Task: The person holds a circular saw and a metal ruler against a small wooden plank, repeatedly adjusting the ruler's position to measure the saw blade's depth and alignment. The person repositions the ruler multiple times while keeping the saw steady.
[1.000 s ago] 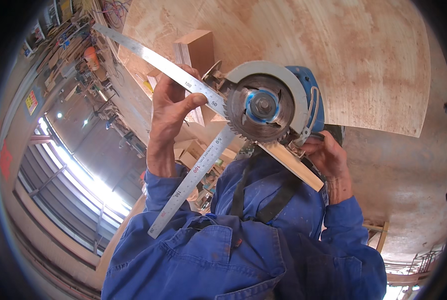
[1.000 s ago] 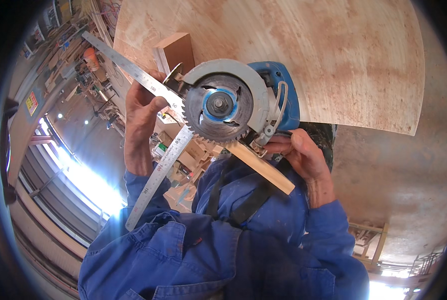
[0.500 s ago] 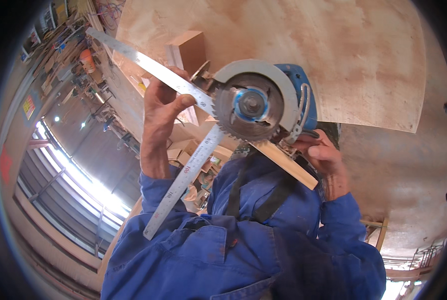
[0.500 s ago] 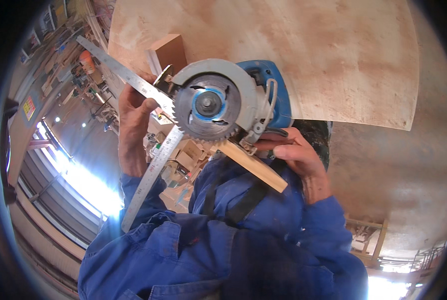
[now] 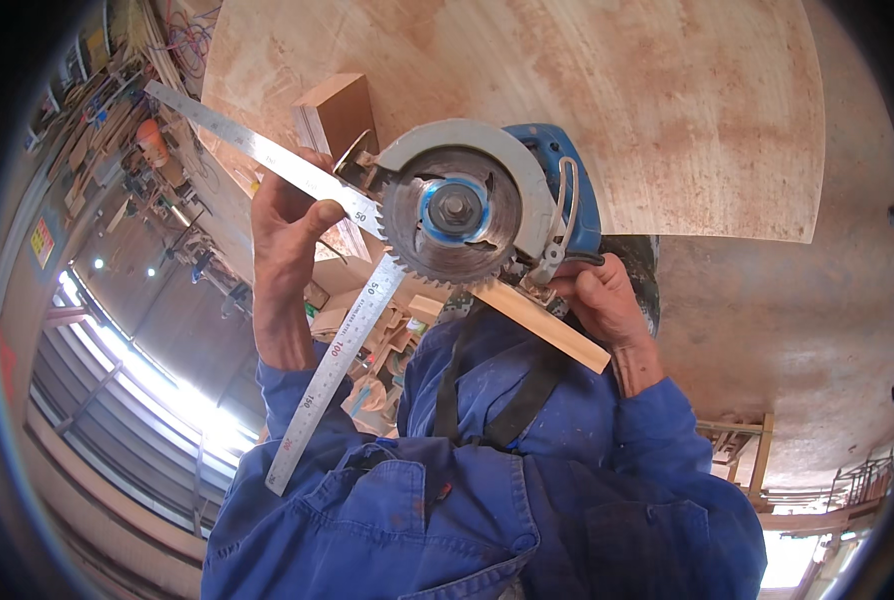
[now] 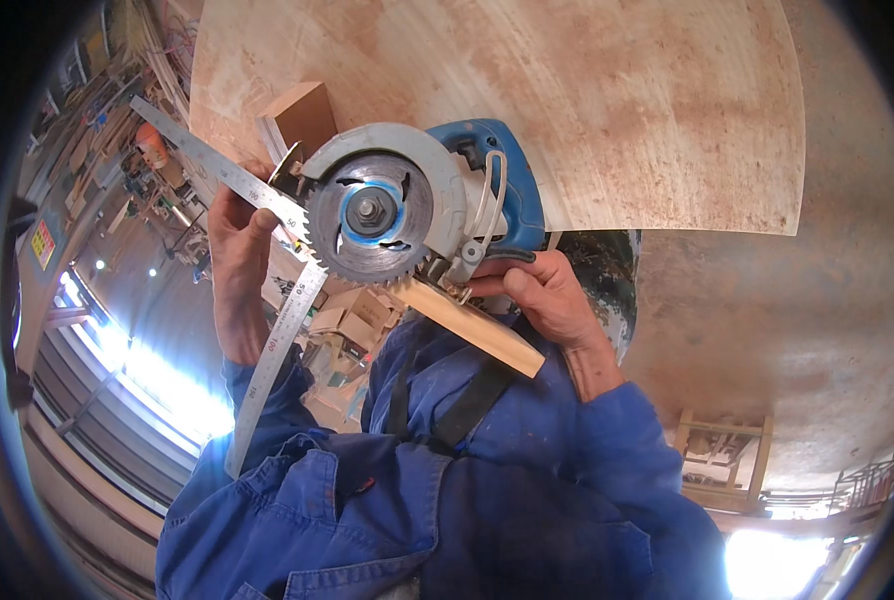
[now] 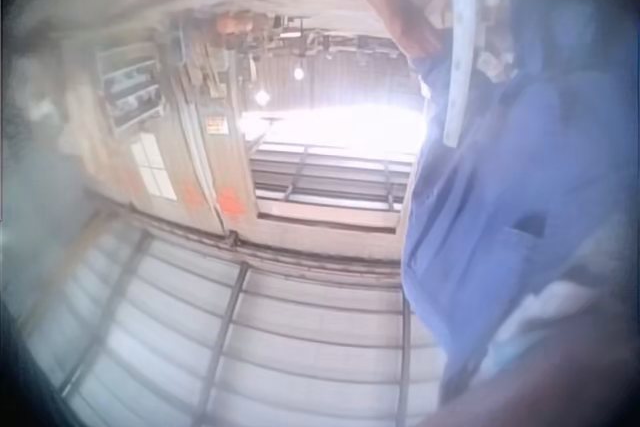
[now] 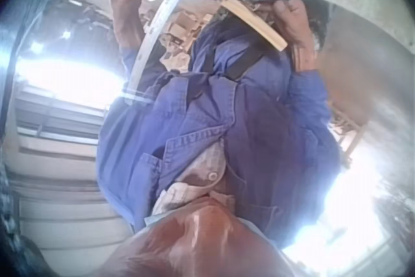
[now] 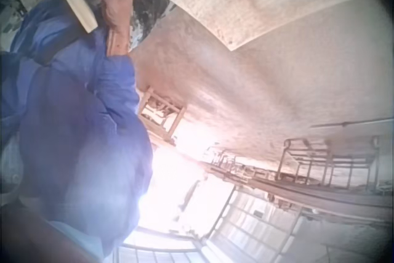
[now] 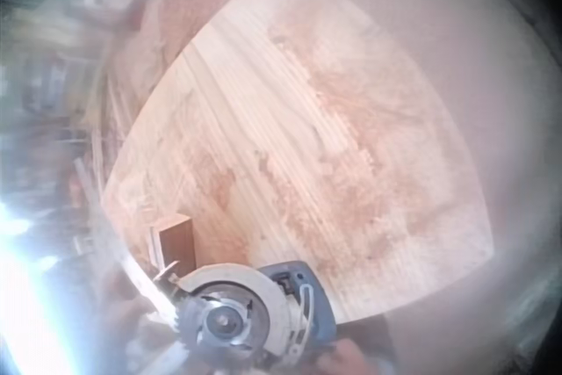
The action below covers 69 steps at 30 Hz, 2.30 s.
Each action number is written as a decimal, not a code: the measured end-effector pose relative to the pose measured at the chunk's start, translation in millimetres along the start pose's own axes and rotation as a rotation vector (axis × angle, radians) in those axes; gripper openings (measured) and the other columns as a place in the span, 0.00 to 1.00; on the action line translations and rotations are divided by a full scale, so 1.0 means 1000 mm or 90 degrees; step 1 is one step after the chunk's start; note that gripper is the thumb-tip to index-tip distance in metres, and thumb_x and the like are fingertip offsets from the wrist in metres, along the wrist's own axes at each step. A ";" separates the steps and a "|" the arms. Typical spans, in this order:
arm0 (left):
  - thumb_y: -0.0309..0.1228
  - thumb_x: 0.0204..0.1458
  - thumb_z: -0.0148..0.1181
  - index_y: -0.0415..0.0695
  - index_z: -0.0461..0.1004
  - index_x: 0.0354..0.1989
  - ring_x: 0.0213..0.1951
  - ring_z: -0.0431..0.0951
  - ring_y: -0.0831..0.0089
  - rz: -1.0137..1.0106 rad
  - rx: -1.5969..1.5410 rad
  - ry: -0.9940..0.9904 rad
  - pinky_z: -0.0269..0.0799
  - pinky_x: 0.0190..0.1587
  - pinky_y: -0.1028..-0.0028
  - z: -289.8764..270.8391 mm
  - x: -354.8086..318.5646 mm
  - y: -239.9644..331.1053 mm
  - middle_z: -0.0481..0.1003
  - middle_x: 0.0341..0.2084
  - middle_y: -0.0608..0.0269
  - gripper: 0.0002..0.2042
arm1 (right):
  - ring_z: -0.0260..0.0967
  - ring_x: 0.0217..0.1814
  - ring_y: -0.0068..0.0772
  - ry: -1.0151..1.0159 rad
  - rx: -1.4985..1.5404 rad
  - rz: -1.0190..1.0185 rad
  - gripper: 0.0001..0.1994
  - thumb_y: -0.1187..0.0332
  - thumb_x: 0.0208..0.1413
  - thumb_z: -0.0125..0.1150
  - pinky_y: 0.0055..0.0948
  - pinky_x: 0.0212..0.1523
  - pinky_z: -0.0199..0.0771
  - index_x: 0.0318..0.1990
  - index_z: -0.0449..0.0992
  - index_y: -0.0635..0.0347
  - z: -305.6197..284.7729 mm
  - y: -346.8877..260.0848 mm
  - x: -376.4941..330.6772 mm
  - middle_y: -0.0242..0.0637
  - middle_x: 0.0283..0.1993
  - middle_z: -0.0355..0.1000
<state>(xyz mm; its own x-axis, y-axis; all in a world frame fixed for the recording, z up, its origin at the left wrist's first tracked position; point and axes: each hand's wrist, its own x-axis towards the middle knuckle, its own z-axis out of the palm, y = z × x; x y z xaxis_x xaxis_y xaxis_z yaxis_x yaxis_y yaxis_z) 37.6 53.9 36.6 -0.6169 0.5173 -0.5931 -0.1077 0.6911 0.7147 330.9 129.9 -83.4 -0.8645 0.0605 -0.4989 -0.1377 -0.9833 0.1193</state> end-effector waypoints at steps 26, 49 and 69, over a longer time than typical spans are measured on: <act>0.34 0.37 0.72 0.39 0.68 0.43 0.38 0.71 0.77 0.004 -0.025 -0.021 0.70 0.42 0.77 -0.004 -0.003 -0.003 0.70 0.36 0.65 0.25 | 0.73 0.36 0.33 0.017 -0.044 -0.027 0.24 0.52 0.54 0.55 0.25 0.38 0.74 0.33 0.75 0.73 -0.010 0.009 0.005 0.46 0.35 0.74; 0.36 0.34 0.74 0.40 0.68 0.41 0.40 0.70 0.76 -0.019 -0.008 -0.029 0.69 0.44 0.76 -0.002 0.000 0.004 0.69 0.37 0.65 0.26 | 0.72 0.42 0.48 -0.023 0.132 -0.023 0.45 0.38 0.58 0.19 0.35 0.50 0.69 0.35 0.75 0.78 -0.026 0.017 0.005 0.55 0.37 0.73; 0.32 0.38 0.72 0.40 0.68 0.40 0.39 0.70 0.76 -0.002 -0.004 -0.041 0.69 0.42 0.77 0.007 0.000 0.014 0.68 0.35 0.65 0.22 | 0.71 0.37 0.40 0.100 0.066 -0.023 0.40 0.42 0.60 0.30 0.33 0.46 0.67 0.24 0.77 0.75 -0.002 0.006 0.003 0.48 0.31 0.75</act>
<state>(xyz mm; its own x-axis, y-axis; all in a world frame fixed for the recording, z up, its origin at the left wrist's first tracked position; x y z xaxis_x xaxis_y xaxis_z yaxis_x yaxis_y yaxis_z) 41.2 67.2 44.3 -0.5645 0.5469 -0.6183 -0.1147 0.6898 0.7149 327.7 123.6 -85.6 -0.7734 0.0600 -0.6310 -0.2231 -0.9576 0.1823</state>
